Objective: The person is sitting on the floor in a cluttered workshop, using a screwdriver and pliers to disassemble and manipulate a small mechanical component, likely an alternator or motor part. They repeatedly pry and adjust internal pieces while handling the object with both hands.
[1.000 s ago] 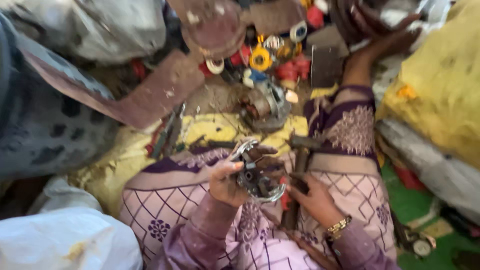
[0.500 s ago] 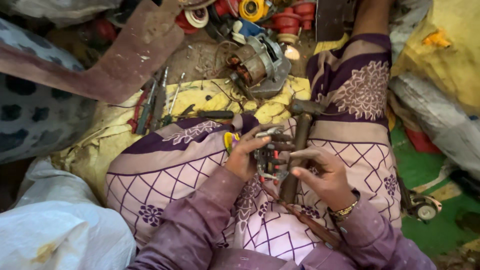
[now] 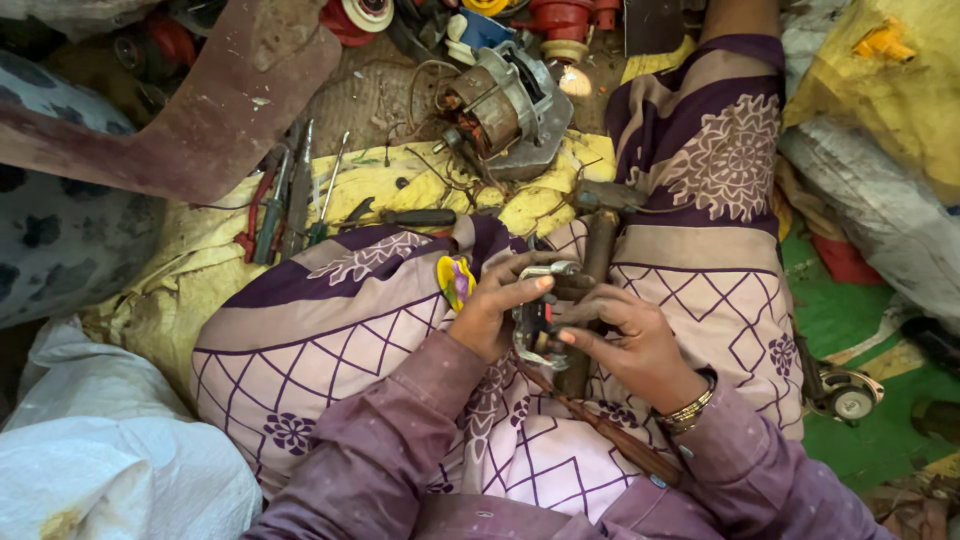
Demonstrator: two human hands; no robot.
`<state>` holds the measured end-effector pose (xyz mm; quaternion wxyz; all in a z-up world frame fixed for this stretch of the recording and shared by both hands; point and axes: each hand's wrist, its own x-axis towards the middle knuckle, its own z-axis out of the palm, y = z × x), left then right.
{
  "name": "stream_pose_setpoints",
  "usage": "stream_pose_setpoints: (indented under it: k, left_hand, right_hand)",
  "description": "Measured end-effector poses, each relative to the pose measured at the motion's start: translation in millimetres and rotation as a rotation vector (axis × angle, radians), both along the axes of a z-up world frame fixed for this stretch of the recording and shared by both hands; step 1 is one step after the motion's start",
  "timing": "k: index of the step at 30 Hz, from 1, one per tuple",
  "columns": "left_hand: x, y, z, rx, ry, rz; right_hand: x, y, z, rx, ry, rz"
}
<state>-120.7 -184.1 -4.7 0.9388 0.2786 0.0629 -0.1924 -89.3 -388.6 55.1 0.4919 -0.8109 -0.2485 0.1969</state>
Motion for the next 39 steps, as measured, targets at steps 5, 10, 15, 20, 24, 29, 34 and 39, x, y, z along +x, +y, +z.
stream_pose_setpoints:
  k: [5,10,15,20,24,29,34,39]
  left_hand:
    - [-2,-2,-8,0.026,0.006,0.01]
    - [-2,-4,-15,-0.047,0.011,-0.002]
    - [-2,-8,-15,-0.099,0.027,0.023]
    - [-2,-13,-15,-0.066,0.05,-0.002]
    - [-3,-14,-15,-0.044,-0.002,-0.019]
    - [-5,-15,-14,0.031,-0.012,-0.026]
    - [-4,-16,-25,-0.092,0.102,-0.03]
    - [-6,-9,-31,-0.256,0.069,-0.072]
  right_hand:
    - [-7,4,2,0.028,-0.111,0.004]
    - [-12,7,2,0.09,-0.102,-0.051]
    - [-10,5,1,0.13,0.116,-0.179]
    - [-10,6,-4,0.076,0.091,-0.206]
    - [-10,8,-6,0.01,0.013,-0.206]
    - [-9,9,-4,-0.018,-0.083,-0.201]
    - [-9,8,-7,-0.022,-0.135,-0.179]
    - [-7,5,-12,-0.046,-0.017,-0.289]
